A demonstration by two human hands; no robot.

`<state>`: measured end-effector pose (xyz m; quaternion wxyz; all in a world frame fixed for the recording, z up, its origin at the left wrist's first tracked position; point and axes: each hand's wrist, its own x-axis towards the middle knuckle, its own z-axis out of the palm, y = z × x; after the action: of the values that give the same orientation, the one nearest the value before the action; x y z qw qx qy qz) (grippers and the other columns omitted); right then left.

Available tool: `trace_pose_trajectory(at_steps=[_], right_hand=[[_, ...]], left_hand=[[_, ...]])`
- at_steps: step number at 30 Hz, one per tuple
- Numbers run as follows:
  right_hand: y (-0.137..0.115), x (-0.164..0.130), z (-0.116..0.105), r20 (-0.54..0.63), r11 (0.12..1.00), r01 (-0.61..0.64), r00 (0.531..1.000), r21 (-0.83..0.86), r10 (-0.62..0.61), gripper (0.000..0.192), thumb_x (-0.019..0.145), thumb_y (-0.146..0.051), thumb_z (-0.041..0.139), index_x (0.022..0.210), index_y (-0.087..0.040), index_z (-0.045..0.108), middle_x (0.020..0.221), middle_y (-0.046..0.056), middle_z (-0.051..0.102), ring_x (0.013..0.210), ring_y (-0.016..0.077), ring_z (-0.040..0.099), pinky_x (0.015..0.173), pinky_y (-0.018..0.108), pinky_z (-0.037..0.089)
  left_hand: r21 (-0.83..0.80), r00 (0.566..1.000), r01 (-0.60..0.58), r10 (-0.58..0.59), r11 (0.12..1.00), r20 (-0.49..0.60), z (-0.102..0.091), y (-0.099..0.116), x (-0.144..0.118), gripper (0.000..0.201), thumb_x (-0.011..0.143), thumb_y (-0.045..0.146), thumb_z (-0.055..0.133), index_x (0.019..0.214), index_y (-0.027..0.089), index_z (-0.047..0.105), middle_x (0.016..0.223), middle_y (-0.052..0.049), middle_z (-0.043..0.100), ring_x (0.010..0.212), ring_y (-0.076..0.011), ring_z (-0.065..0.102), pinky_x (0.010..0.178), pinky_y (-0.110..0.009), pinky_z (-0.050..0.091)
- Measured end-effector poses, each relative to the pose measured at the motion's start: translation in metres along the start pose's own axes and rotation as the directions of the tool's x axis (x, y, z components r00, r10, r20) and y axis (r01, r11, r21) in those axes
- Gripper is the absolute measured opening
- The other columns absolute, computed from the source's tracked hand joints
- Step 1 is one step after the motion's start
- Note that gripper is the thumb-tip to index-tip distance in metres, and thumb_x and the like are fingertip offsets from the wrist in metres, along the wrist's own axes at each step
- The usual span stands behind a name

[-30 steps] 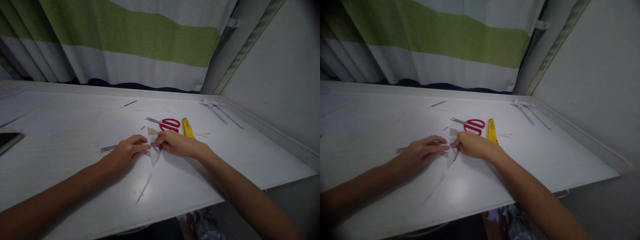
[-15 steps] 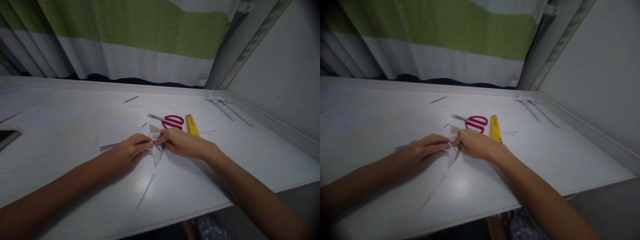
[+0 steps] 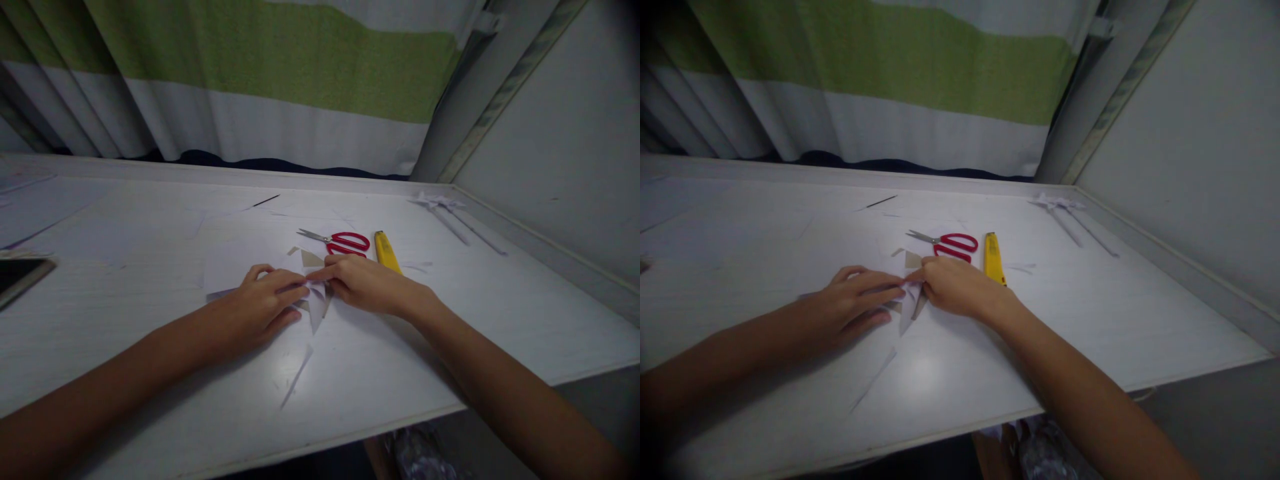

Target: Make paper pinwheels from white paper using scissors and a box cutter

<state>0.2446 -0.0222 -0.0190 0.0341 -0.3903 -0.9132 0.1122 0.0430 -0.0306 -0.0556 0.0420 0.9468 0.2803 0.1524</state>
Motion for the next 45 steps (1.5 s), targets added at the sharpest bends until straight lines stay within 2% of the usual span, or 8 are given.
trace_pose_trajectory(at_steps=[5, 14, 18, 22, 26, 34, 39, 45], right_hand=[[0.0, -0.002, 0.002, 0.044, 0.999, 0.0, 0.999, -0.041, 0.002, 0.039, 0.076, -0.009, 0.036, 0.109, -0.02, 0.054, 0.087, 0.007, 0.06, 0.078, 0.0138, 0.053, 0.067, 0.026, 0.036], [0.0, -0.004, 0.002, 0.039, 0.99, 0.017, 0.999, -0.137, -0.012, 0.033, 0.078, -0.013, 0.035, 0.102, -0.023, 0.057, 0.081, 0.006, 0.061, 0.069, 0.0144, 0.054, 0.062, 0.026, 0.036], [0.001, -0.003, 0.002, 0.053, 0.991, 0.014, 0.999, -0.132, -0.007, 0.035, 0.08, -0.015, 0.035, 0.11, -0.024, 0.053, 0.084, 0.007, 0.061, 0.071, 0.0143, 0.054, 0.063, 0.026, 0.036], [0.004, -0.003, 0.003, 0.059, 0.995, 0.023, 0.998, -0.098, -0.018, 0.039, 0.081, -0.015, 0.034, 0.115, -0.026, 0.049, 0.089, 0.008, 0.061, 0.075, 0.0141, 0.054, 0.066, 0.026, 0.037], [0.008, -0.004, 0.002, 0.071, 0.998, 0.014, 0.997, -0.054, -0.01, 0.038, 0.08, -0.015, 0.035, 0.113, -0.023, 0.051, 0.09, 0.008, 0.061, 0.077, 0.0141, 0.055, 0.068, 0.026, 0.037], [0.016, -0.005, -0.004, 0.122, 0.998, 0.014, 0.992, 0.059, -0.021, 0.035, 0.078, -0.012, 0.038, 0.108, -0.02, 0.055, 0.087, 0.007, 0.062, 0.073, 0.0127, 0.056, 0.068, 0.025, 0.039], [0.017, -0.005, -0.006, 0.141, 0.996, 0.048, 0.988, 0.077, -0.059, 0.035, 0.078, -0.01, 0.038, 0.108, -0.019, 0.055, 0.086, 0.007, 0.062, 0.073, 0.0124, 0.056, 0.068, 0.025, 0.039], [0.019, -0.004, -0.005, 0.173, 0.994, 0.032, 0.984, 0.109, -0.051, 0.033, 0.078, -0.011, 0.039, 0.106, -0.018, 0.056, 0.085, 0.007, 0.062, 0.071, 0.0114, 0.054, 0.066, 0.024, 0.038]], left_hand=[[-0.046, 0.993, 0.061, -0.056, 0.997, 0.102, -0.011, -0.002, 0.0, 0.031, 0.082, 0.026, 0.036, 0.111, 0.027, 0.047, 0.116, -0.005, 0.05, 0.104, -0.0198, 0.044, 0.09, -0.044, 0.017], [0.014, 0.973, 0.221, -0.221, 0.975, 0.064, -0.025, -0.028, -0.002, 0.036, 0.076, 0.021, 0.04, 0.111, 0.022, 0.048, 0.104, -0.007, 0.054, 0.093, -0.0219, 0.047, 0.075, -0.034, 0.028], [0.019, 0.952, 0.271, -0.271, 0.962, 0.142, -0.029, -0.035, -0.002, 0.034, 0.075, 0.022, 0.04, 0.108, 0.022, 0.05, 0.095, -0.006, 0.055, 0.086, -0.0201, 0.048, 0.074, -0.034, 0.03], [-0.076, 0.933, 0.271, -0.243, 0.96, 0.264, -0.038, -0.037, -0.001, 0.037, 0.077, 0.03, 0.042, 0.112, 0.022, 0.047, 0.091, -0.004, 0.055, 0.081, -0.0162, 0.05, 0.075, -0.031, 0.033], [-0.184, 0.924, 0.313, -0.253, 0.932, 0.287, -0.043, -0.038, -0.004, 0.041, 0.075, 0.034, 0.047, 0.115, 0.024, 0.046, 0.096, -0.004, 0.056, 0.085, -0.0162, 0.051, 0.076, -0.028, 0.036], [-0.385, 0.949, 0.295, -0.221, 0.875, 0.225, -0.046, -0.025, 0.002, 0.032, 0.081, 0.028, 0.038, 0.111, 0.027, 0.05, 0.107, -0.001, 0.056, 0.093, -0.0143, 0.051, 0.079, -0.025, 0.038], [-0.417, 0.969, 0.246, -0.217, 0.875, 0.116, -0.034, -0.02, 0.007, 0.026, 0.08, 0.023, 0.04, 0.099, 0.022, 0.058, 0.09, -0.003, 0.06, 0.08, -0.0128, 0.053, 0.071, -0.025, 0.041], [-0.427, 0.963, 0.258, -0.266, 0.867, 0.043, -0.018, -0.015, 0.018, 0.016, 0.075, 0.022, 0.047, 0.078, 0.018, 0.063, 0.083, -0.002, 0.053, 0.069, -0.0106, 0.049, 0.06, -0.022, 0.038]])
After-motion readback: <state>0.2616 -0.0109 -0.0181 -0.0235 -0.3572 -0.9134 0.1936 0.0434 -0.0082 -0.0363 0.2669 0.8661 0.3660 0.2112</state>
